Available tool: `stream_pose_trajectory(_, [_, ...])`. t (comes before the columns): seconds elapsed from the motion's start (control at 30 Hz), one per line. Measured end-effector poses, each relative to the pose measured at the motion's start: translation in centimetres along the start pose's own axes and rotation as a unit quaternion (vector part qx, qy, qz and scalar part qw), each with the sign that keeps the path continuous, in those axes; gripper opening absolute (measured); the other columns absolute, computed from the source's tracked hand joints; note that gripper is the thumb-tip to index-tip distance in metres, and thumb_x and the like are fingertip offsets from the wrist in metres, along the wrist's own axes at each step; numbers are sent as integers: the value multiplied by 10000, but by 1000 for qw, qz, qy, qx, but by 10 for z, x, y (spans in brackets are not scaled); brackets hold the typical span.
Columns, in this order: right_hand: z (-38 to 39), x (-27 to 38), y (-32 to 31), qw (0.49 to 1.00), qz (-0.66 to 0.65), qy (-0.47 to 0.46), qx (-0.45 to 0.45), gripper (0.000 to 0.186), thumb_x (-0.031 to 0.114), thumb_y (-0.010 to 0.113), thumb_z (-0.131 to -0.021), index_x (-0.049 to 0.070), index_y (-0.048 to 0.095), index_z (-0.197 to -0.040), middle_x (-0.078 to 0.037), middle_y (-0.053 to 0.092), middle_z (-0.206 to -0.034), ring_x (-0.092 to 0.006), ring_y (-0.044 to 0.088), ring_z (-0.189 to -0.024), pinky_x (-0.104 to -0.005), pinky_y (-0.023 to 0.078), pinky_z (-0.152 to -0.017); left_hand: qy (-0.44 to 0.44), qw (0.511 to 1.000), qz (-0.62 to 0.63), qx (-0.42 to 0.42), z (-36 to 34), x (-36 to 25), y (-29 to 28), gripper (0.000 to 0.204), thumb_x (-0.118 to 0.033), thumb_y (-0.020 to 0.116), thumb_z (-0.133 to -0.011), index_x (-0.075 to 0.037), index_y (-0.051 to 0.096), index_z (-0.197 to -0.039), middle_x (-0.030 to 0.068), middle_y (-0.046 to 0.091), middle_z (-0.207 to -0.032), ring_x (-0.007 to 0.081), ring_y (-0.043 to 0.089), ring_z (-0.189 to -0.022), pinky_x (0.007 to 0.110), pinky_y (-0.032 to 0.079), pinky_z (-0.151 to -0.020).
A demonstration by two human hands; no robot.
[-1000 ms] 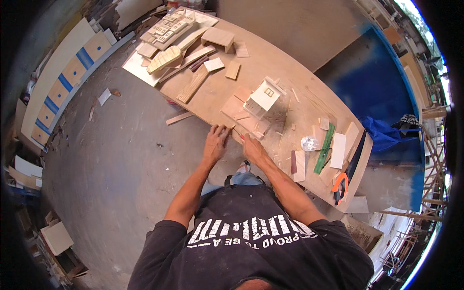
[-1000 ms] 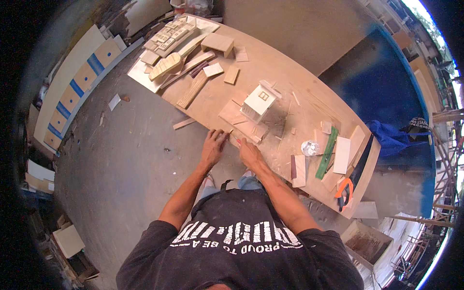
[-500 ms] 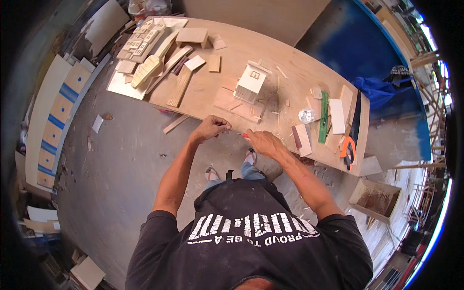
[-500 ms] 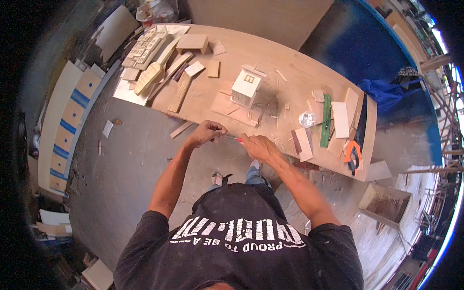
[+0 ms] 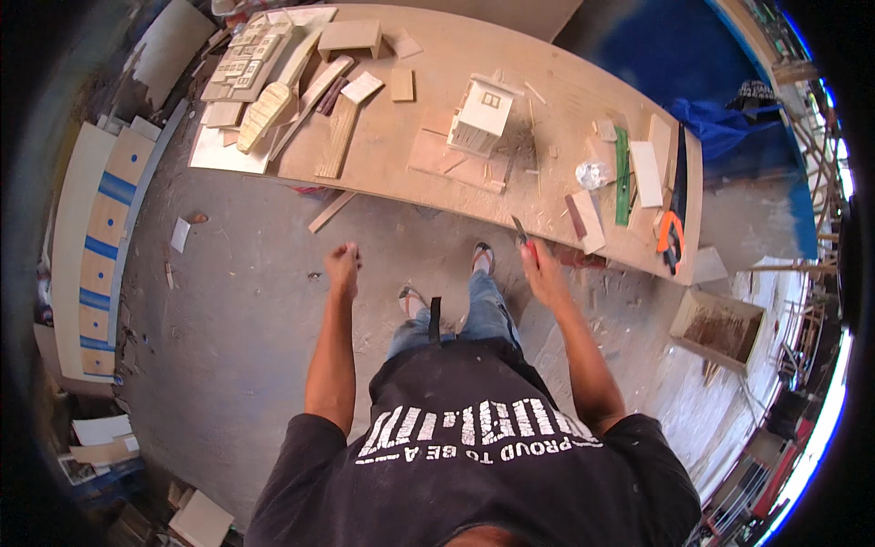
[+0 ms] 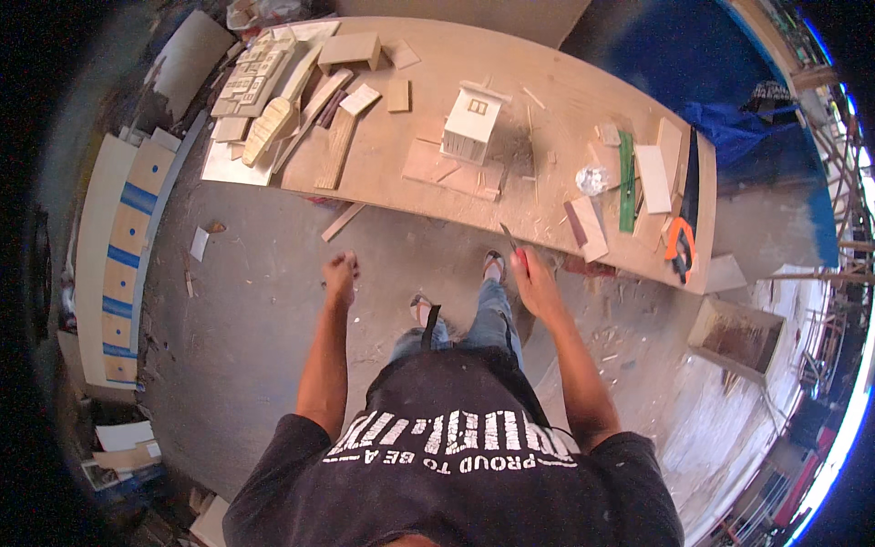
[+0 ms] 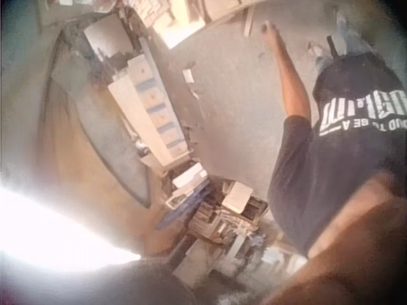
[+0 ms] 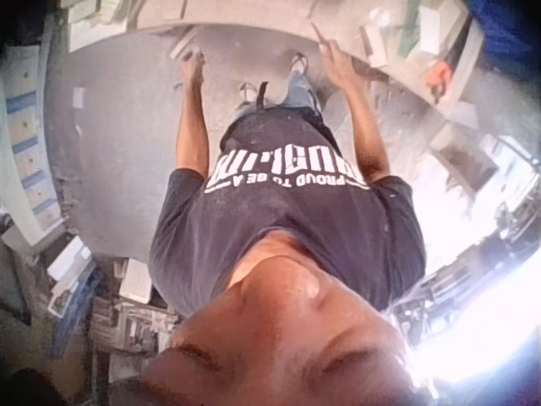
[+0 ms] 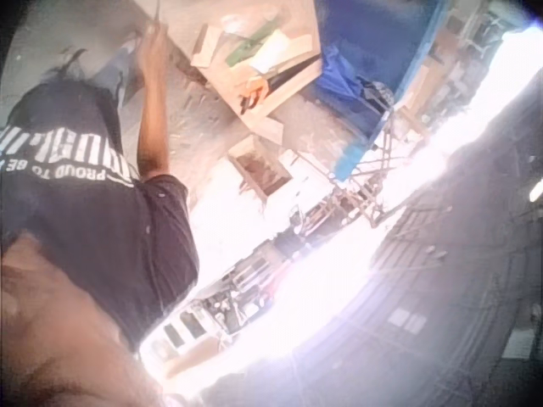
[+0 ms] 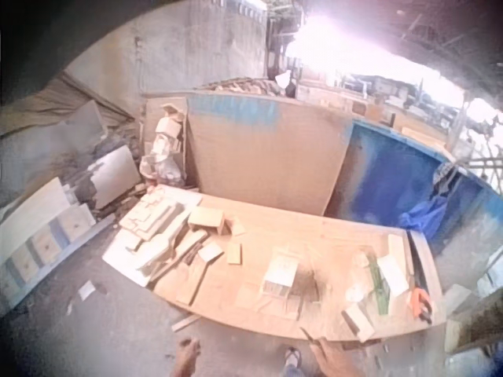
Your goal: The person constructs a small wooden house model by applying adhesive to small wood pieces and attaching them to the model, using a utility knife to trim materials.
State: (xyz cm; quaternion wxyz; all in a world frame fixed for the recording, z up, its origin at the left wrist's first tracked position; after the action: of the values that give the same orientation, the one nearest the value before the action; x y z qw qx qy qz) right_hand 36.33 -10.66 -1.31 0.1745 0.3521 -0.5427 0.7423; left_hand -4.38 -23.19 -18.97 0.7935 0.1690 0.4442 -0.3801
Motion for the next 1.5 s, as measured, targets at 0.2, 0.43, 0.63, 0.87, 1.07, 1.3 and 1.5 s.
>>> stream_pose_trajectory(0.2, [89, -134, 117, 975, -83, 205, 13, 381, 370, 616, -955, 25, 563, -803, -88, 563, -629, -196, 575, -609, -400, 468, -607, -13, 962, -271, 6, 6, 151, -55, 167, -120, 646, -810, 24, 699, -742, 118, 682, -686, 201, 646, -593, 338, 495, -550])
stream_pose_trajectory(0.43, [116, -182, 193, 964, -58, 241, -99, 367, 358, 646, -922, 24, 615, -773, -141, 622, -673, -269, 626, -625, -423, 469, -589, 140, 871, -456, 114, 22, 206, -4, 141, -92, 640, -763, -32, 746, -834, 214, 706, -843, 332, 708, -741, 379, 546, -670])
stream_pose_trajectory(0.63, [125, -270, 301, 947, -122, 232, -184, 244, 286, 673, -897, 44, 697, -875, -133, 664, -722, -227, 636, -665, -386, 492, -613, 197, 839, -451, 233, 10, 270, 94, 150, -46, 617, -756, -44, 741, -840, 197, 701, -844, 341, 700, -759, 380, 547, -682])
stream_pose_trajectory(0.87, [113, -386, 445, 897, -243, 304, -210, 196, 185, 709, -864, 14, 737, -957, -88, 718, -788, -119, 650, -725, -310, 522, -672, 240, 814, -487, 206, -80, 438, 129, 144, -90, 607, -801, -46, 728, -865, 196, 696, -848, 360, 688, -790, 416, 547, -711])
stream_pose_trajectory(1.07, [83, -503, 581, 843, -354, 302, -271, 178, 185, 695, -878, 37, 747, -963, -91, 709, -767, -115, 638, -710, -306, 519, -672, 255, 772, -542, 212, -167, 562, 168, 136, -59, 594, -827, -41, 714, -888, 212, 676, -1059, 405, 649, -936, 468, 531, -799])
stream_pose_trajectory(1.3, [36, -556, 635, 879, -291, 326, -192, 223, 221, 681, -882, 54, 753, -1012, -96, 702, -727, -145, 651, -665, -325, 519, -640, 490, 665, -504, 253, -242, 623, 206, 193, -67, 579, -833, -33, 701, -980, 145, 653, -1148, 330, 602, -1102, 424, 552, -858])
stream_pose_trajectory(1.5, [27, -601, 605, 916, -163, 246, -271, 186, 216, 687, -895, 75, 761, -991, -14, 658, -663, -71, 610, -628, -263, 485, -546, 445, 546, -632, 324, -232, 646, 244, 232, -100, 553, -890, -50, 668, -1084, 113, 610, -1202, 300, 597, -1114, 412, 557, -874])
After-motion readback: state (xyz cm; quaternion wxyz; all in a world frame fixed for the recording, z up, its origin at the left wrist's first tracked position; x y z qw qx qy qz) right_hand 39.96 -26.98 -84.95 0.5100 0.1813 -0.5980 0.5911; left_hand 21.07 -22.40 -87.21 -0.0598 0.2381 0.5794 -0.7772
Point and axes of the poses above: each hand's wrist, its own z-axis away from the middle knuckle, its own y-axis out of the palm, x = y × z, the point moved 8 cm from there along -z, towards the middle knuckle
